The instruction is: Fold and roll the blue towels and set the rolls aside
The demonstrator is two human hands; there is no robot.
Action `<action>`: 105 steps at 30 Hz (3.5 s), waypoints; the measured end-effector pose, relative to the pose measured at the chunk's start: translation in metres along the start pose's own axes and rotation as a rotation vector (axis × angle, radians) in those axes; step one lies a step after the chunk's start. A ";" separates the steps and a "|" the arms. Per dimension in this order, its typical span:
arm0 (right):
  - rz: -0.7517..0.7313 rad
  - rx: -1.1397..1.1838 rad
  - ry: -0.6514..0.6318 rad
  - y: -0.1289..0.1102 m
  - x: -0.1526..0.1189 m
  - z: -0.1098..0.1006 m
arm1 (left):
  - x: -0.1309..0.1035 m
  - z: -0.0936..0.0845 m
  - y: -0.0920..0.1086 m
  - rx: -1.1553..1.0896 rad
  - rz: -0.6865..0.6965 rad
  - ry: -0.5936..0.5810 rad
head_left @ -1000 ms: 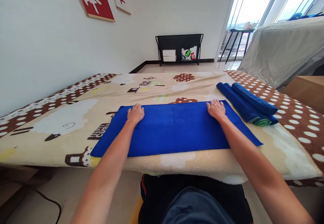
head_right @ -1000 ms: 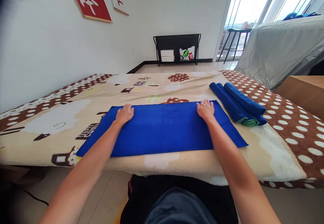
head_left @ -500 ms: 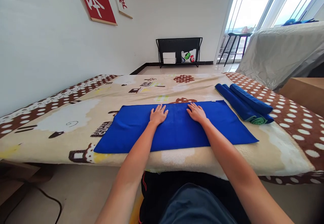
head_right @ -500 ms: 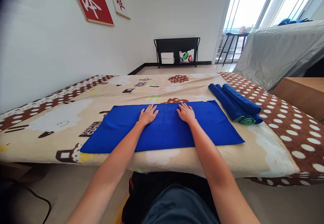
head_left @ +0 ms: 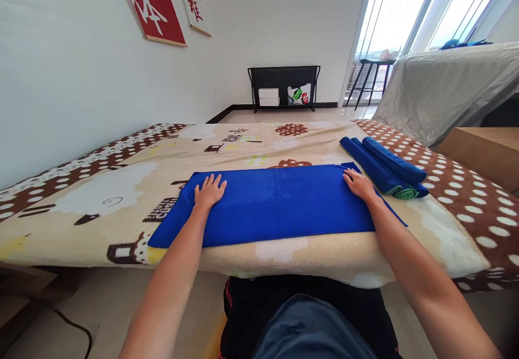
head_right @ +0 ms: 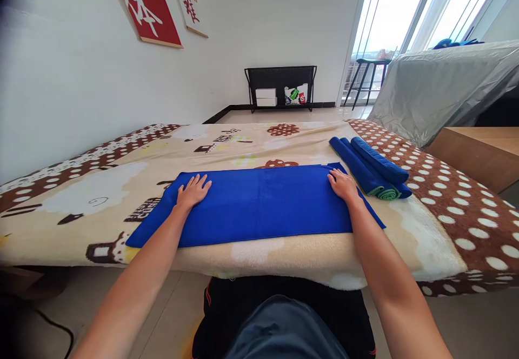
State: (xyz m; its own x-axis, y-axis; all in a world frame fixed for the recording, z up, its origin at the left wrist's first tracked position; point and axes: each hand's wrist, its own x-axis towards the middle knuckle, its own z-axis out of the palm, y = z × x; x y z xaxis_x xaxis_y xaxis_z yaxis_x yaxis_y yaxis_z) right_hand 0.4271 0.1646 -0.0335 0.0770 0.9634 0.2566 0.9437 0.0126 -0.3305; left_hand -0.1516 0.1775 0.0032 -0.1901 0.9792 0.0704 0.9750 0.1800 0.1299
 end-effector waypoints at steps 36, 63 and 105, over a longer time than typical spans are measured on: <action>0.056 0.066 0.477 0.023 -0.216 -0.040 | -0.220 0.029 -0.048 -0.347 -0.142 0.804; -0.155 0.814 -0.018 -0.258 -0.136 0.034 | -0.190 0.023 0.192 -0.032 0.642 0.081; 0.138 0.265 0.280 -0.059 -0.159 -0.047 | -0.178 -0.007 -0.028 -0.053 -0.229 0.134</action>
State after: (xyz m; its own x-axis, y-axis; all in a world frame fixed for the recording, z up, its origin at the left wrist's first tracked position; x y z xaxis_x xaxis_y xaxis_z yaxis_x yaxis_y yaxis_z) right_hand 0.3740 -0.0019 -0.0122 0.3161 0.8512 0.4190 0.8055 -0.0074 -0.5926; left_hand -0.1462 -0.0022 -0.0056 -0.4221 0.8918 0.1630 0.8981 0.3870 0.2087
